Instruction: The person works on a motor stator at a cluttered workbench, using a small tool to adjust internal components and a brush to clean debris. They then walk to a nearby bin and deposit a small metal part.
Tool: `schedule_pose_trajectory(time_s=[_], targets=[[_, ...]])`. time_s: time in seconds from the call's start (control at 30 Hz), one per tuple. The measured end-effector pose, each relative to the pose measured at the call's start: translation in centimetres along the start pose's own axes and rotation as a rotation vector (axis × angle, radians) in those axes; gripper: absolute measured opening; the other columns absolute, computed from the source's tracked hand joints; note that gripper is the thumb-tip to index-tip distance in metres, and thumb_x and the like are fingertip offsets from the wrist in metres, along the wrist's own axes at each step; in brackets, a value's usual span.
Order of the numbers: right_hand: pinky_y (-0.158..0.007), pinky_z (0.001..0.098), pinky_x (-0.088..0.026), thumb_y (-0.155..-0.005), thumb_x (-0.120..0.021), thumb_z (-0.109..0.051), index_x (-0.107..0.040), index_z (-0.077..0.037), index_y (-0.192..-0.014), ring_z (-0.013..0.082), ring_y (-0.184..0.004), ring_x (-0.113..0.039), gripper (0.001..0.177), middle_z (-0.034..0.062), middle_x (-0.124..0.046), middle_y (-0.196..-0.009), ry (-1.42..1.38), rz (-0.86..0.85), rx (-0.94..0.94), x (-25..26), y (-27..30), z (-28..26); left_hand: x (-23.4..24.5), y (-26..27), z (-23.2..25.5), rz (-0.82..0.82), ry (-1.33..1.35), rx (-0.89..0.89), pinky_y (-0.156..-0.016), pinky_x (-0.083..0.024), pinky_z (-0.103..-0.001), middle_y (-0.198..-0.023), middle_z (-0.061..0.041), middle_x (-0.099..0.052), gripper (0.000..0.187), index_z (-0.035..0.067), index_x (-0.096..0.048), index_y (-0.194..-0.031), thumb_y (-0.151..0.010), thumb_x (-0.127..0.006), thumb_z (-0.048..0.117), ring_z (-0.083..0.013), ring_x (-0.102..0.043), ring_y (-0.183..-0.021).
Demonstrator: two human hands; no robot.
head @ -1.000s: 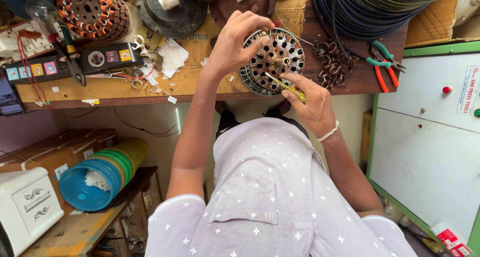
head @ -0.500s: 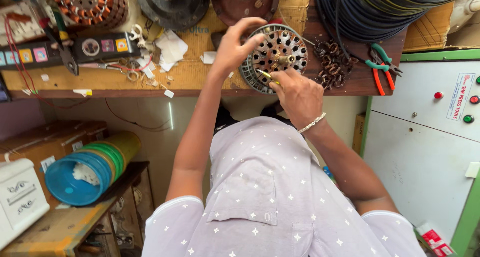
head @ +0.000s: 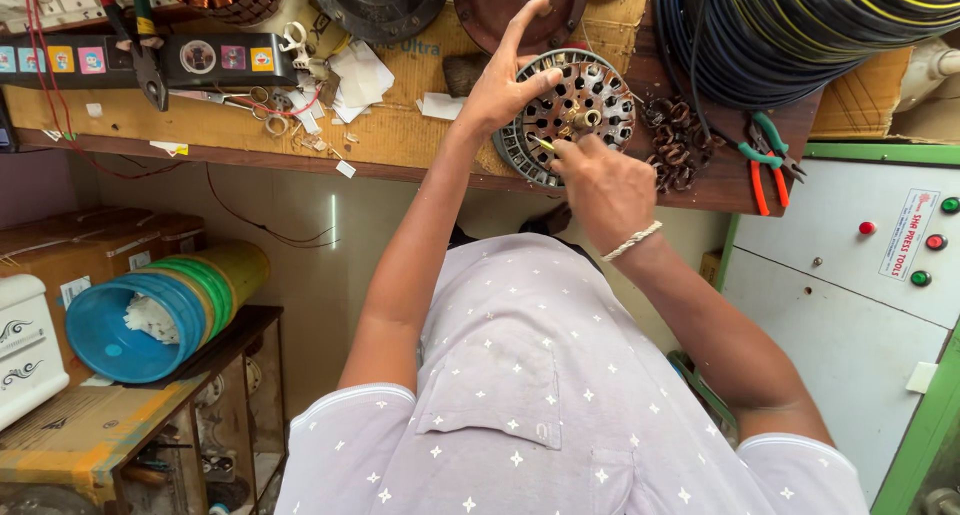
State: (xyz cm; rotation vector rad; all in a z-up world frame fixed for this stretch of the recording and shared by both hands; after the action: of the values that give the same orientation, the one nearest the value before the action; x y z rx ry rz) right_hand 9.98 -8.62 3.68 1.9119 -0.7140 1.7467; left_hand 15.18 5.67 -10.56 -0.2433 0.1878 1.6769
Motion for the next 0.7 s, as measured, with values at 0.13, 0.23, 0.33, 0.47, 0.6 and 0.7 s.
schedule_pose_trajectory(time_s=[0.13,0.23,0.33,0.47,0.6,0.7], targets=[[-0.055,0.0337,-0.05,-0.098,-0.074,-0.027,-0.073,-0.014,-0.117,0.0199,-0.065,-0.066,0.023,0.002,-0.065,-0.086,-0.076,0.12,0.107,-0.1,0.6,-0.6,0.4,0.7,-0.6,0.069,-0.005,0.043,-0.115,-0.054,-0.044,-0.171,-0.01,-0.031,0.102,0.023,-0.016,-0.166,-0.09,-0.084,0.024,-0.0273,-0.072,-0.126],[-0.052,0.0327,-0.049,-0.097,-0.076,-0.025,-0.074,-0.013,-0.118,0.0191,-0.059,-0.063,0.024,0.0018,-0.065,-0.084,-0.168,0.194,0.128,0.3,0.9,0.4,-0.1,0.7,-0.1,0.051,0.043,-0.009,-0.114,-0.055,-0.047,-0.174,-0.01,-0.025,0.099,0.025,-0.014,-0.165,-0.094,-0.082,0.023,-0.0284,-0.07,-0.129],[-0.049,0.0329,-0.048,-0.096,-0.077,-0.027,-0.075,-0.015,-0.116,0.018,-0.054,-0.061,0.024,0.0021,-0.062,-0.077,-0.103,0.118,0.157,0.4,0.7,0.8,0.0,0.6,0.5,0.064,-0.05,-0.039,-0.121,-0.05,-0.048,-0.177,-0.01,-0.021,0.099,0.027,-0.017,-0.169,-0.094,-0.081,0.016,-0.0301,-0.066,-0.136],[-0.056,0.0311,-0.052,-0.093,-0.072,-0.019,-0.072,-0.013,-0.117,0.0157,-0.065,-0.067,0.025,0.0016,-0.064,-0.086,0.064,0.029,0.25,0.7,0.0,-0.4,0.3,0.3,0.4,0.068,-0.069,0.012,-0.119,-0.049,-0.047,-0.173,-0.013,-0.029,0.099,0.027,-0.017,-0.167,-0.093,-0.082,0.016,-0.0295,-0.07,-0.13],[-0.056,0.0312,-0.052,-0.096,-0.07,-0.02,-0.072,-0.006,-0.117,0.0166,-0.063,-0.066,0.025,0.0039,-0.064,-0.085,0.061,0.053,0.311,1.2,-0.2,-1.3,-0.1,0.3,-0.3,0.091,-0.015,0.026,-0.114,-0.051,-0.046,-0.145,-0.018,-0.058,0.099,0.029,-0.013,-0.166,-0.092,-0.077,0.014,-0.0282,-0.072,-0.122],[-0.056,0.0326,-0.051,-0.096,-0.073,-0.022,-0.073,-0.008,-0.115,0.0183,-0.065,-0.066,0.024,0.0029,-0.062,-0.083,-0.019,0.078,0.353,0.7,-0.1,-1.2,0.4,0.9,-1.1,0.088,0.048,0.035,-0.111,-0.052,-0.046,-0.127,-0.019,-0.075,0.098,0.03,-0.011,-0.168,-0.095,-0.076,0.015,-0.0281,-0.071,-0.117]])
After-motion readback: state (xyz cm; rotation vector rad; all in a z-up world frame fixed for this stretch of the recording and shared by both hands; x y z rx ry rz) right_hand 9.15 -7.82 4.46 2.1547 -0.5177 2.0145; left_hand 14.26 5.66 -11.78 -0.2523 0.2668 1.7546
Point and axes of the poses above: each hand's wrist, its own y-axis away from the middle knuckle, its own x-axis out of the back of the hand, z = x × y, the point moved 9 cm from there along -y, towards the middle knuckle
